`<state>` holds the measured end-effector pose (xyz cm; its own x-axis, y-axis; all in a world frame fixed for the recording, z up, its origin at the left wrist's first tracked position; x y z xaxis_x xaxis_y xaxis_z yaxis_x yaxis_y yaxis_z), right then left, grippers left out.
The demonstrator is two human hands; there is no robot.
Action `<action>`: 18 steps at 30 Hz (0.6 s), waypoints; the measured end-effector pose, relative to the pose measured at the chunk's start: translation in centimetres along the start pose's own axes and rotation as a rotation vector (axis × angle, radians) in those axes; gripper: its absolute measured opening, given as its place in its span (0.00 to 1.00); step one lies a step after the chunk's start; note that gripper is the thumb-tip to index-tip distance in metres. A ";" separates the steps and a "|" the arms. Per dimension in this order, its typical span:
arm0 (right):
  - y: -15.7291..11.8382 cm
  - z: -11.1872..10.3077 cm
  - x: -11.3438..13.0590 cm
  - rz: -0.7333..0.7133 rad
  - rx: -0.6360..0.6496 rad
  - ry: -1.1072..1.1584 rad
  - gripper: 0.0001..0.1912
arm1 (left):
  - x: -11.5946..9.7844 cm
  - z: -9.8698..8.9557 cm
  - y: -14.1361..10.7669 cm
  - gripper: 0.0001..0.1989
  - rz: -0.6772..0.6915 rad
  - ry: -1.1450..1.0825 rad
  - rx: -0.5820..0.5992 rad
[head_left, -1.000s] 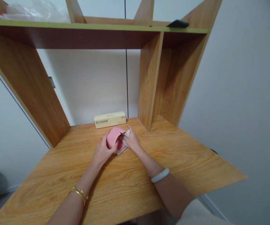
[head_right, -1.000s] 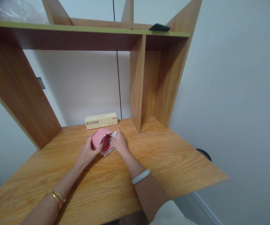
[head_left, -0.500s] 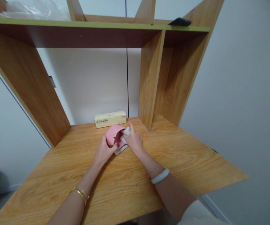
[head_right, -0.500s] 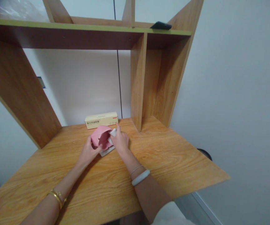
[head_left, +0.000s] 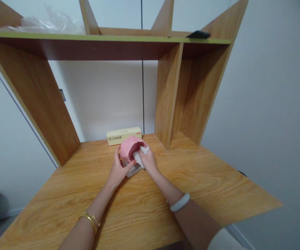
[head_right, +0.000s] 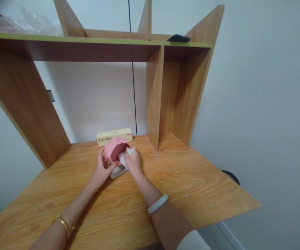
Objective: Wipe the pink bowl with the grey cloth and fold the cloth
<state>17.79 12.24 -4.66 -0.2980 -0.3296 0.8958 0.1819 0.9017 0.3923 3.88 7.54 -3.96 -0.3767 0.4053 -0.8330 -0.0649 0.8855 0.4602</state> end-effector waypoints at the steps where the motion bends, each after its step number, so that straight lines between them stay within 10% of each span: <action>1: 0.0 0.3 -0.1 -0.003 0.013 0.048 0.24 | 0.0 0.3 -0.1 0.37 -0.003 -0.004 0.008; 18: -0.6 -1.6 2.4 -0.073 0.091 -0.675 0.33 | -1.8 -1.1 -0.3 0.28 -0.150 0.650 0.080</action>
<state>18.43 10.46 -2.41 -0.8306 -0.1708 0.5301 0.0681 0.9135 0.4010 3.53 6.30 -2.24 -0.8505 0.0793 -0.5199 -0.1007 0.9457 0.3090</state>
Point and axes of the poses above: each hand's wrist, its own y-axis towards the middle knuckle, its own z-axis out of the palm, x = y × z, the point moved 3 cm from there along y, towards the middle knuckle, and after that the axes turned 4 degrees about y, right-handed, at the moved point
